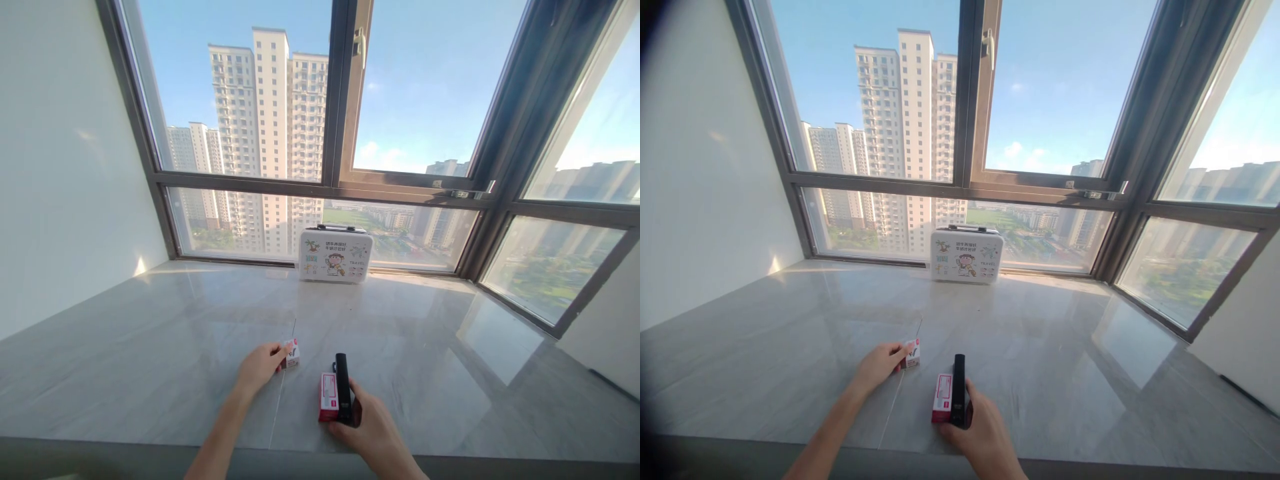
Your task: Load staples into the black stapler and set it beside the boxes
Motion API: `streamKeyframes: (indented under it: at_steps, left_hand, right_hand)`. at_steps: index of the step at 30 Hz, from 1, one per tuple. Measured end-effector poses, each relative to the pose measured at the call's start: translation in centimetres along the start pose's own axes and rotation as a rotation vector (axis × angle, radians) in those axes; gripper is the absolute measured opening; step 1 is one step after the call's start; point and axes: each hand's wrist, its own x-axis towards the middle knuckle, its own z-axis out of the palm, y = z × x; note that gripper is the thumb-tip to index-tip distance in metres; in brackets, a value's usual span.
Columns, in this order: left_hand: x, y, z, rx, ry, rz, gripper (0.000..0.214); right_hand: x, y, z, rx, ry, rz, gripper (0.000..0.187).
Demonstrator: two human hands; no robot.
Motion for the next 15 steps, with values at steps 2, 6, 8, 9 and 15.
streamKeyframes:
  at_steps: [2, 6, 8, 9, 15]
  left_hand:
    - [0.0, 1.9, 1.6, -0.020, -0.065, 0.052, 0.065]
    - [-0.5, 4.9, 4.1, -0.074, -0.243, 0.169, 0.065]
    - [-0.6, 5.7, 4.5, -0.091, -0.317, 0.199, 0.067]
    - [-0.6, 5.8, 4.6, -0.095, -0.350, 0.203, 0.068]
    - [0.5, 7.1, 5.5, -0.110, -0.537, 0.185, 0.079]
  right_hand:
    - [0.4, -0.6, -0.2, -0.002, -0.008, -0.020, 0.060]
    - [0.7, -0.9, -0.4, 0.015, -0.034, -0.054, 0.047]
    - [0.8, -0.8, -0.6, 0.021, -0.042, -0.060, 0.045]
    - [0.9, -0.6, -0.7, 0.023, -0.046, -0.059, 0.044]
    - [1.4, 0.8, -2.3, 0.058, -0.096, -0.019, 0.042]
